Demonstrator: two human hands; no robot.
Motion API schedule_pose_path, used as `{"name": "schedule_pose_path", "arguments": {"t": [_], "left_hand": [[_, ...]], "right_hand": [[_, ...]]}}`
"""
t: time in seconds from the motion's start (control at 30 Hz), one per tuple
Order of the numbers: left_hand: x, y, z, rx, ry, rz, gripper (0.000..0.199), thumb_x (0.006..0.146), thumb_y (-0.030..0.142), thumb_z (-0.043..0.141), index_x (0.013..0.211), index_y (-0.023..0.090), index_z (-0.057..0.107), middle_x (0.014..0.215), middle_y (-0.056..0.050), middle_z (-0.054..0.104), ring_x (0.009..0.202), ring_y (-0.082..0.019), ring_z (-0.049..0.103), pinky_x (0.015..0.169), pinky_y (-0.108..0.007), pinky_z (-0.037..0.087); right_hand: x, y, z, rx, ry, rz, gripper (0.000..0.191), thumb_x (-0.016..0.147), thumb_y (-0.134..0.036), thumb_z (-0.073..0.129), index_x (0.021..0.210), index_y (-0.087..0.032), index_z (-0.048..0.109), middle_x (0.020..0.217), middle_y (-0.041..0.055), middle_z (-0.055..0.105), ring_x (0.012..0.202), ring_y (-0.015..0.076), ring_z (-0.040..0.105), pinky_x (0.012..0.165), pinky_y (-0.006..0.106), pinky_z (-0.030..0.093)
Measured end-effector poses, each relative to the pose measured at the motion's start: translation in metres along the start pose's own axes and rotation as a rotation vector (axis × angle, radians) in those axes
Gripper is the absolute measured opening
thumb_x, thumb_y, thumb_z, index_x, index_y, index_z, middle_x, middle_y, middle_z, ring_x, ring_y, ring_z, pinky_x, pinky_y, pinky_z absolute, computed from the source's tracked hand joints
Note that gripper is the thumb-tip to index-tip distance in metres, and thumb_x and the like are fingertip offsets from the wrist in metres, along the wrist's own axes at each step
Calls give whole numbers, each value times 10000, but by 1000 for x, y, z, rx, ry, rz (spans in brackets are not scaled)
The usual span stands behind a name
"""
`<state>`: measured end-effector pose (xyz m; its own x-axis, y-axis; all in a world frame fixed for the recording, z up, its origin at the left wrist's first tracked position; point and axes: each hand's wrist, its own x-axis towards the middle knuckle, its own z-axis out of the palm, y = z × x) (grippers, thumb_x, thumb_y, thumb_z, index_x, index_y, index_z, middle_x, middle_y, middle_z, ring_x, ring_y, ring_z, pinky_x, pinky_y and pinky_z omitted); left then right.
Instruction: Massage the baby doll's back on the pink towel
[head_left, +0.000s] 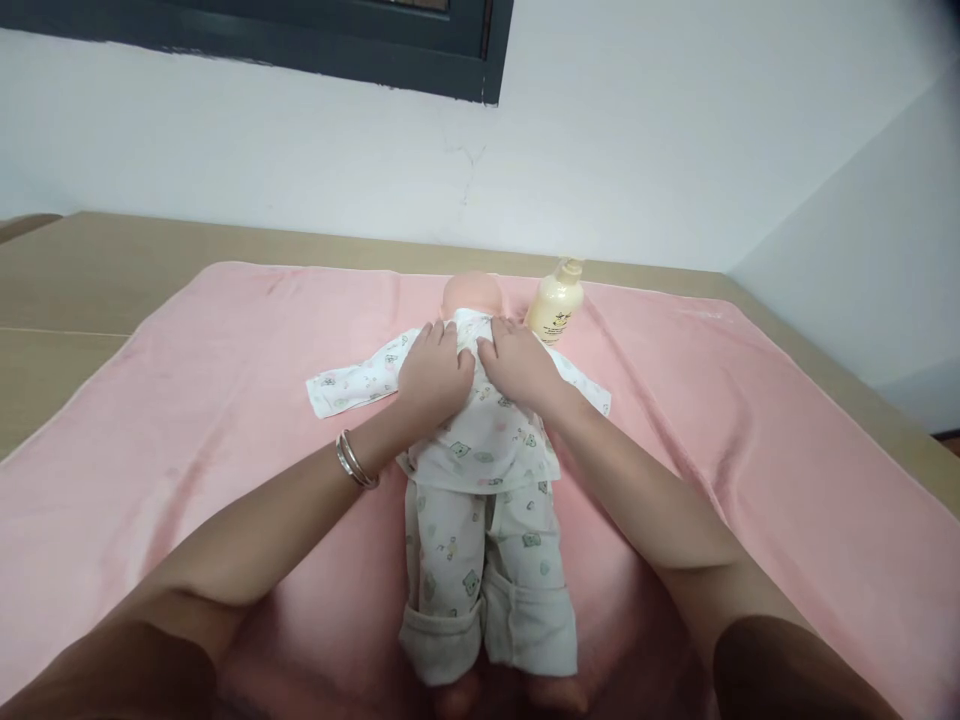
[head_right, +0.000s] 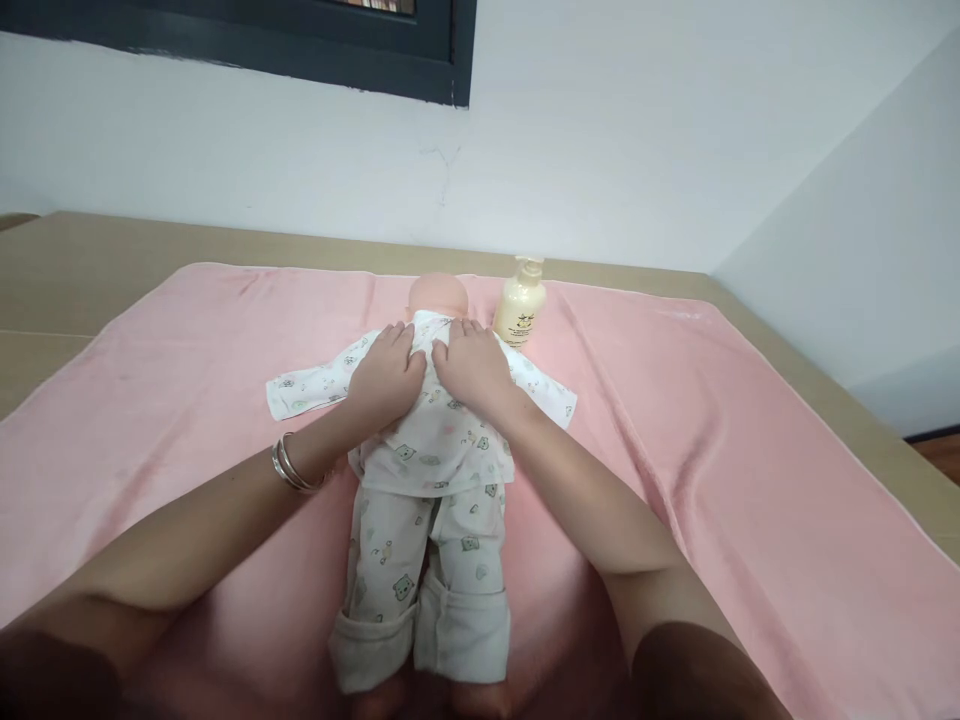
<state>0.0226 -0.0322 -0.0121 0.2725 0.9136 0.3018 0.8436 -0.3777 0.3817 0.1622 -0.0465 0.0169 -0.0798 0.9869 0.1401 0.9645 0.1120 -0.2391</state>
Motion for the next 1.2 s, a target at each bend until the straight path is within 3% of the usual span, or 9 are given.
{"name": "schedule_pose_path", "arguments": {"t": [0.13, 0.23, 0.4, 0.67, 0.8, 0.93, 1.1, 1.2], "left_hand": [[19, -11, -9, -104, -89, -2, 437, 934, 247, 355, 1236, 89, 628, 1300, -167, 659, 1240, -296, 594, 1130, -474, 453], [16, -8, -10, -70, -74, 12, 447, 954, 263, 357, 1273, 77, 609, 1334, -174, 639, 1279, -301, 565, 1158, -486, 418], [-3, 9, -5, 62, -20, 73, 505, 963, 194, 340, 1389, -21, 505, 1473, -235, 528, 1442, -320, 430, 1240, -470, 309], [18, -4, -14, -24, -121, 27, 357, 944, 234, 367, 1119, 81, 637, 1199, -178, 670, 1157, -287, 600, 1072, -443, 466], [10, 3, -19, 63, -107, 68, 346, 961, 239, 349, 1057, 84, 643, 1149, -194, 668, 1136, -308, 594, 1055, -469, 458], [4, 8, -24, 116, -139, 139, 364, 975, 238, 325, 1036, 76, 645, 1138, -212, 665, 1148, -326, 591, 1057, -482, 456], [19, -5, -17, -21, -167, 83, 360, 969, 233, 304, 1019, 116, 641, 1152, -175, 678, 1162, -294, 596, 1077, -468, 463], [21, -9, -8, -63, -112, 2, 410, 971, 270, 306, 1157, 94, 626, 1312, -183, 635, 1315, -329, 520, 1163, -527, 383]], "right_hand": [[-17, -17, -10, -91, -40, 1, 456, 1016, -325, 321, 1250, -37, 587, 1283, 231, 658, 1216, 343, 605, 963, 411, 482], [-10, -10, -16, -34, -95, 64, 427, 1004, -397, 346, 1121, -109, 639, 1115, 180, 717, 1025, 326, 670, 828, 393, 502], [9, 9, -11, 85, -99, 78, 493, 1016, -480, 319, 1153, -118, 623, 1261, 197, 670, 1132, 321, 633, 906, 382, 478], [-17, -12, -18, -70, -87, 7, 450, 1029, -357, 314, 1142, -51, 624, 1238, 226, 663, 1215, 336, 589, 994, 402, 444], [-6, -2, -18, 59, -142, 53, 471, 1013, -427, 323, 1168, -90, 613, 1306, 214, 636, 1209, 338, 593, 959, 415, 468], [6, 7, -10, 106, -134, 77, 555, 1015, -491, 303, 1277, -77, 564, 1405, 225, 577, 1263, 353, 565, 1030, 442, 438], [-17, -15, -14, -90, -70, 52, 520, 1030, -374, 295, 1275, -4, 567, 1377, 266, 582, 1333, 369, 500, 1094, 452, 388], [-23, -21, -21, -95, -116, 44, 420, 998, -299, 349, 1168, -33, 625, 1276, 246, 644, 1249, 340, 563, 1035, 414, 435]]}}
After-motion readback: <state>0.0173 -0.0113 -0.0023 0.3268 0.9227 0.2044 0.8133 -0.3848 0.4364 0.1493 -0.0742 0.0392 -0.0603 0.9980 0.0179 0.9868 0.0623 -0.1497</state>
